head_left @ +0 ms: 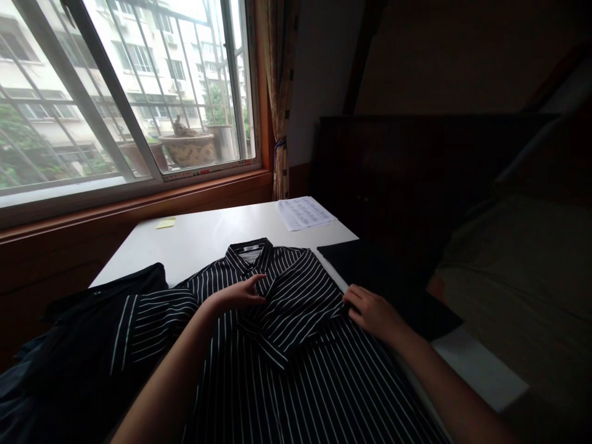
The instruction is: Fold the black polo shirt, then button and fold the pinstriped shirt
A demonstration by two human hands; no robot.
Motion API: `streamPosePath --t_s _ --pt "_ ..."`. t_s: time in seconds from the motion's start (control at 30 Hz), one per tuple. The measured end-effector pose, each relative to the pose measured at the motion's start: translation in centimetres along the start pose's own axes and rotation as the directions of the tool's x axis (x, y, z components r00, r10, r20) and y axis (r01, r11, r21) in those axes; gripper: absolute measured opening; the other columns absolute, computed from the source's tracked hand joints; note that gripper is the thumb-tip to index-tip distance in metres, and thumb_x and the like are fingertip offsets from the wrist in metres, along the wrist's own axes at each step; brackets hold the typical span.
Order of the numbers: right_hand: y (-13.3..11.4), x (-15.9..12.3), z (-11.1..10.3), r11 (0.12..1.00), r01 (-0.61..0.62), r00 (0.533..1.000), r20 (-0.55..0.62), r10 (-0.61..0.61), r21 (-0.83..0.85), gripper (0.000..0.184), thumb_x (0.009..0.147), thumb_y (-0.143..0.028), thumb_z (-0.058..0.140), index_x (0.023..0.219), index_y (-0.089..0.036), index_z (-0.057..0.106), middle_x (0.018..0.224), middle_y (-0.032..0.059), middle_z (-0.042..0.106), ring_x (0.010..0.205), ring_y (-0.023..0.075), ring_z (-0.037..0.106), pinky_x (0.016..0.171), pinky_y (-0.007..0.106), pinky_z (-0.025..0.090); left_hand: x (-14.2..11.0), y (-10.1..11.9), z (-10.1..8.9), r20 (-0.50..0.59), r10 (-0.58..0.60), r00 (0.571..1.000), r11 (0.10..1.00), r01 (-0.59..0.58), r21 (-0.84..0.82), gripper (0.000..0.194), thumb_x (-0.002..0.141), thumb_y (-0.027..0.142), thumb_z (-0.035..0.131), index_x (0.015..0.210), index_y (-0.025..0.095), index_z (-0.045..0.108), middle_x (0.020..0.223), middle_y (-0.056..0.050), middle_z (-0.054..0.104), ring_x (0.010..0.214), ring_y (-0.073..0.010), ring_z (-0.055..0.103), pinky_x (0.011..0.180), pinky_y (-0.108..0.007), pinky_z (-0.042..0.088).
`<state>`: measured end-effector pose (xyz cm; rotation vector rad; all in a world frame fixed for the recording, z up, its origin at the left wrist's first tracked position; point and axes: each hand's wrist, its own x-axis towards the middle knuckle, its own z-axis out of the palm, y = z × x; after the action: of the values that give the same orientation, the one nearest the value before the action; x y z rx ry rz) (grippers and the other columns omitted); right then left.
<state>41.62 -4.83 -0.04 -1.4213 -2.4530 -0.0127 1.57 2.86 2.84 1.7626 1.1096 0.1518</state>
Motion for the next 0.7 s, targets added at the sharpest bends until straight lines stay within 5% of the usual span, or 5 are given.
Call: streamPosePath --t_s 0.2,0.47,0.7 --pt "0.1 -0.2 -0.2 0.993 -0.076 0.997 0.022 0.078 -0.091 0.017 0.082 -0.012 0.054 0.091 -0.023 0.06 0.096 0.0058 0.061 0.091 0.0231 0.061 0.082 0.035 0.052 0.9 0.0 0.5 -0.043 0.02 0.999 0.998 -0.017 0.061 0.08 0.082 0.031 0.066 0.152 0.023 0.03 0.082 0.001 0.061 0.063 -0.0133 0.057 0.057 -0.025 0.046" --pt "-0.3 0.8 -1.5 1.0 -0.027 0.999 0.035 0.027 0.009 0.017 0.081 -0.013 0.053 0.089 -0.024 0.063 0.095 0.0055 0.063 0.09 0.0234 0.059 0.084 0.038 0.051 0.7 -0.1 0.6 -0.067 0.048 0.997 0.992 -0.04 0.116 0.076 0.078 0.022 0.065 0.149 0.022 0.038 0.081 0.002 0.062 0.066 -0.0142 0.058 0.059 -0.024 0.047" --pt "-1.2 6.3 1.4 0.998 -0.046 0.994 -0.093 0.051 0.054 0.039 0.099 -0.03 0.04 0.133 -0.021 0.058 0.133 0.0101 0.061 0.123 0.0271 0.055 0.109 0.045 0.043 0.6 -0.1 1.1 -0.117 0.1 0.988 0.986 -0.083 0.146 0.07 0.08 0.02 0.062 0.147 0.019 0.042 0.079 0.002 0.06 0.068 -0.014 0.056 0.062 -0.024 0.045"
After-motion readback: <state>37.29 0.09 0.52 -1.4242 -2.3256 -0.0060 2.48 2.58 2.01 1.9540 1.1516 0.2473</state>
